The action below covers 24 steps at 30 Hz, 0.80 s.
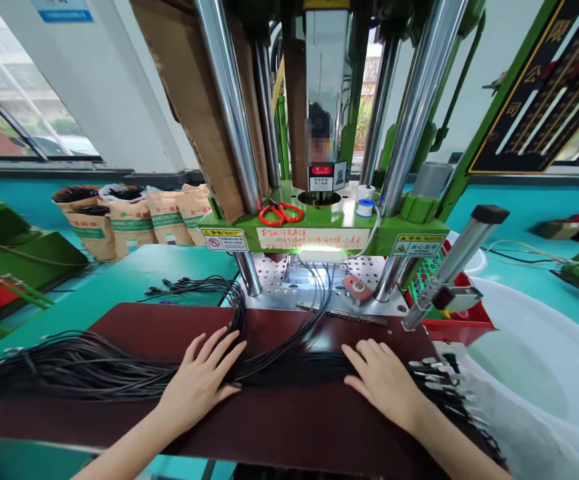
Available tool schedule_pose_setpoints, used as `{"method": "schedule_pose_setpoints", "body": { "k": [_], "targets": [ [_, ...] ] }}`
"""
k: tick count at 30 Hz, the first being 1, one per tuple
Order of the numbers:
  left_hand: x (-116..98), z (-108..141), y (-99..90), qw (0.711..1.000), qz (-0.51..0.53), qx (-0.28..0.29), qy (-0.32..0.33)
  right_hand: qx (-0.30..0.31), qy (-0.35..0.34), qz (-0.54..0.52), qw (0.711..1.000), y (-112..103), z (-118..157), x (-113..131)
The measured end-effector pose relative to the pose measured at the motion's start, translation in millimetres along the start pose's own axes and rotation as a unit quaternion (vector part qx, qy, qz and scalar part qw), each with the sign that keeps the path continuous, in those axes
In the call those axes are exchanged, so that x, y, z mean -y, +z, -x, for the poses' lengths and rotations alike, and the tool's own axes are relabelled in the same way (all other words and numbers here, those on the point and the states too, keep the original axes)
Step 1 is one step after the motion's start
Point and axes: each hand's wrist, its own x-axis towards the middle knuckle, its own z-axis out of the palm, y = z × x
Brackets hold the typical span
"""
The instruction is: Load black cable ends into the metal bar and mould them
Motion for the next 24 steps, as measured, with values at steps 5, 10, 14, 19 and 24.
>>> {"method": "schedule_pose_setpoints", "body": {
  "k": [5, 10, 14, 19, 24],
  "targets": [
    [-5.0, -33.0, 4.6, 1.000, 0.010, 0.012, -0.023, -0.059, 0.019, 0.007, 0.998, 14.4, -13.1, -24.3],
    [-1.7, -36.3, 1.2, 0.995, 0.067, 0.068, -0.032, -0.006, 0.043, -0.137, 0.990, 3.1, -23.5, -37.8],
    [-7.7, -61.3, -20.2, 0.974, 0.192, 0.120, 0.012, 0.003, 0.115, -0.274, 0.955, -15.9, -49.0, -50.0],
    [-36.8, -150.4, -13.1, 0.916, 0.397, 0.025, -0.055, -0.079, 0.256, -0.225, 0.937, -16.3, -118.4, -73.4],
    [-60.0, -234.1, 33.6, 0.816, 0.483, -0.002, -0.318, -0.072, 0.297, -0.155, 0.939, 2.2, -169.0, -89.1]
  ]
}}
